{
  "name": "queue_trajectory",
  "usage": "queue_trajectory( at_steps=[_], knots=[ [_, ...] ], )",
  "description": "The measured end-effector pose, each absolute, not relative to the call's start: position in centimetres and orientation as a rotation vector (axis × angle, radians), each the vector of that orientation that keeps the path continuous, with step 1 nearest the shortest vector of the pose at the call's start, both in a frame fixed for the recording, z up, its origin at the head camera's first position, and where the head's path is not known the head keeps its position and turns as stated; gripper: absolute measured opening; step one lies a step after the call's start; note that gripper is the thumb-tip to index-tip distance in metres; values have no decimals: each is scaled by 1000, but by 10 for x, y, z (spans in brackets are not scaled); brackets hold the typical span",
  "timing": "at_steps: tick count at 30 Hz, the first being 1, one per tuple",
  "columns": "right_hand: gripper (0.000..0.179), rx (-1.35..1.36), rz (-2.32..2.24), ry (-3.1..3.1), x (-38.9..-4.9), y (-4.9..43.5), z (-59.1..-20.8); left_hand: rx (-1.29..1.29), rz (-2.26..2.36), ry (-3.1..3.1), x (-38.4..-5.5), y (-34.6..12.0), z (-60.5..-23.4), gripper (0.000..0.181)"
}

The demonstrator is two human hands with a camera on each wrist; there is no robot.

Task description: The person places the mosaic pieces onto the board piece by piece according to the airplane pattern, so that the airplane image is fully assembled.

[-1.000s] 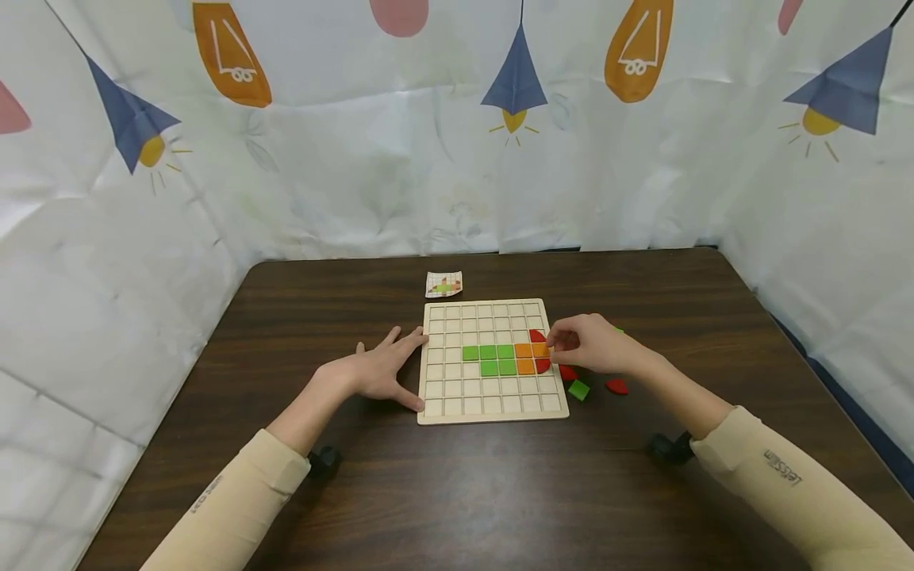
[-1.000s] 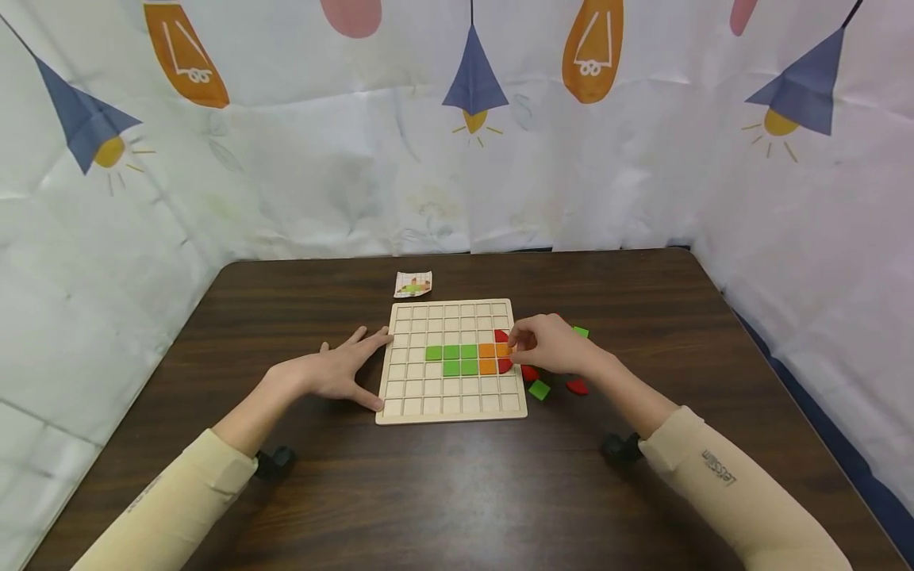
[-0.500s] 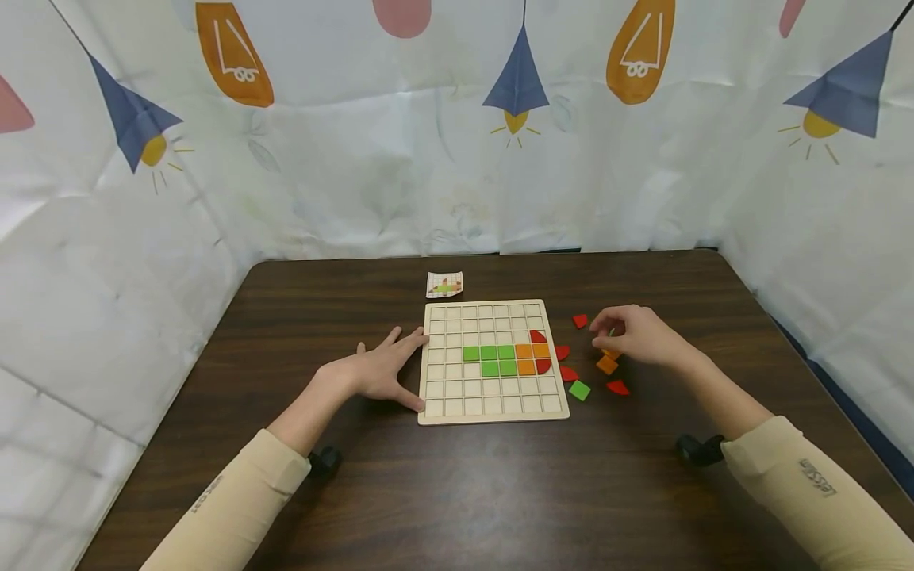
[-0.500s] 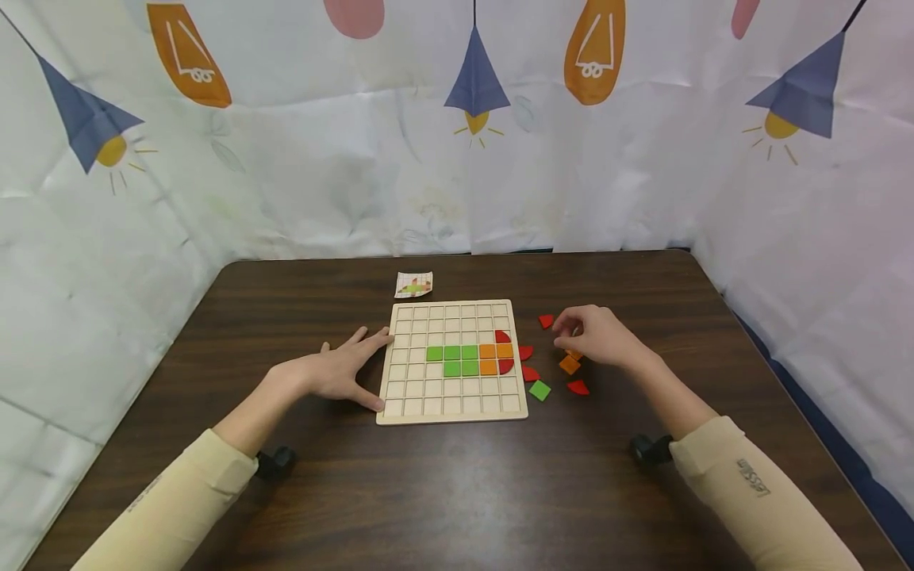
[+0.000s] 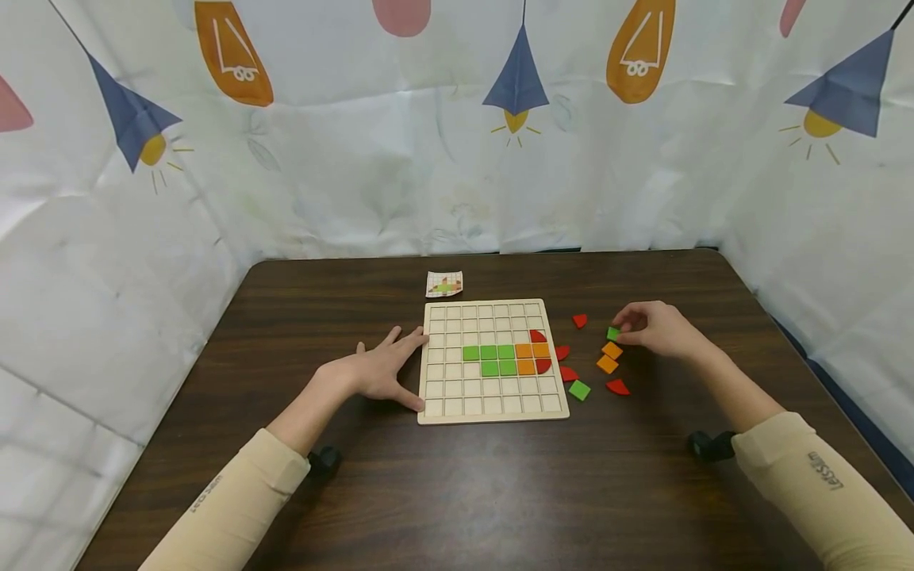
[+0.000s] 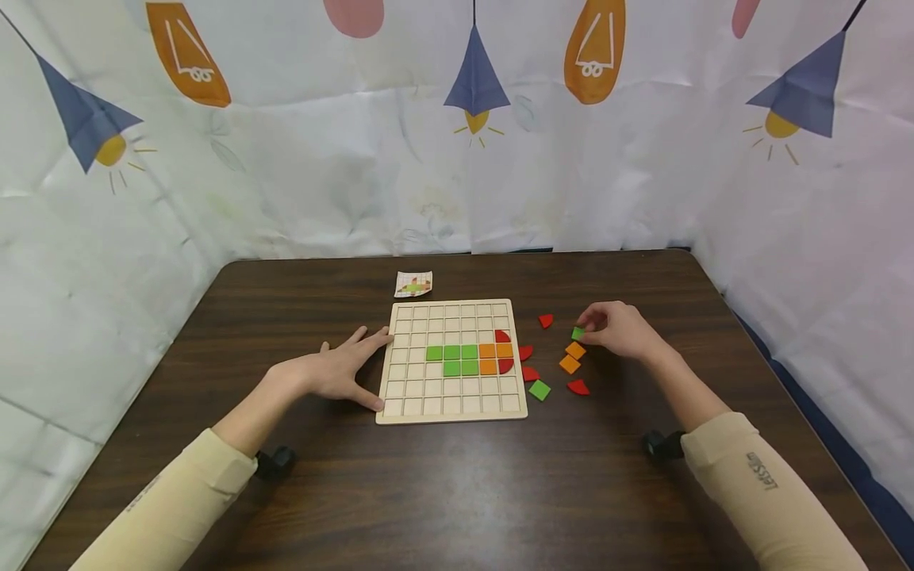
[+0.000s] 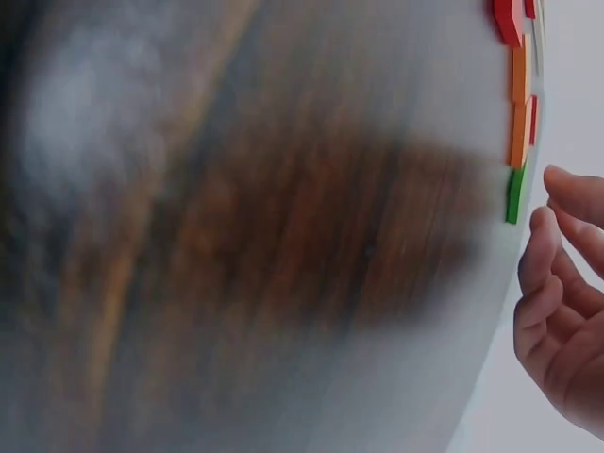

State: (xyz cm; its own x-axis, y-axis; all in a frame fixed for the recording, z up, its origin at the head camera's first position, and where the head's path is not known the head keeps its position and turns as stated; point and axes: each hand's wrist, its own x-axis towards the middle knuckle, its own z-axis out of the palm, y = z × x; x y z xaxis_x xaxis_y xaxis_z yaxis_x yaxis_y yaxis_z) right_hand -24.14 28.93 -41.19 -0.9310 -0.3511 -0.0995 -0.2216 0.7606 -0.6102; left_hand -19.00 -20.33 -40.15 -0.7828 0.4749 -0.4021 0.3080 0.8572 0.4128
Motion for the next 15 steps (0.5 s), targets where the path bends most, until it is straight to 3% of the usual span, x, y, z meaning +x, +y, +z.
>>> queue_trajectory(
  at_steps=[15],
  knots=[
    [28,-418,-865,2717,-246,293,-412,565,438,2530,-190,-203,-401,117]
  ],
)
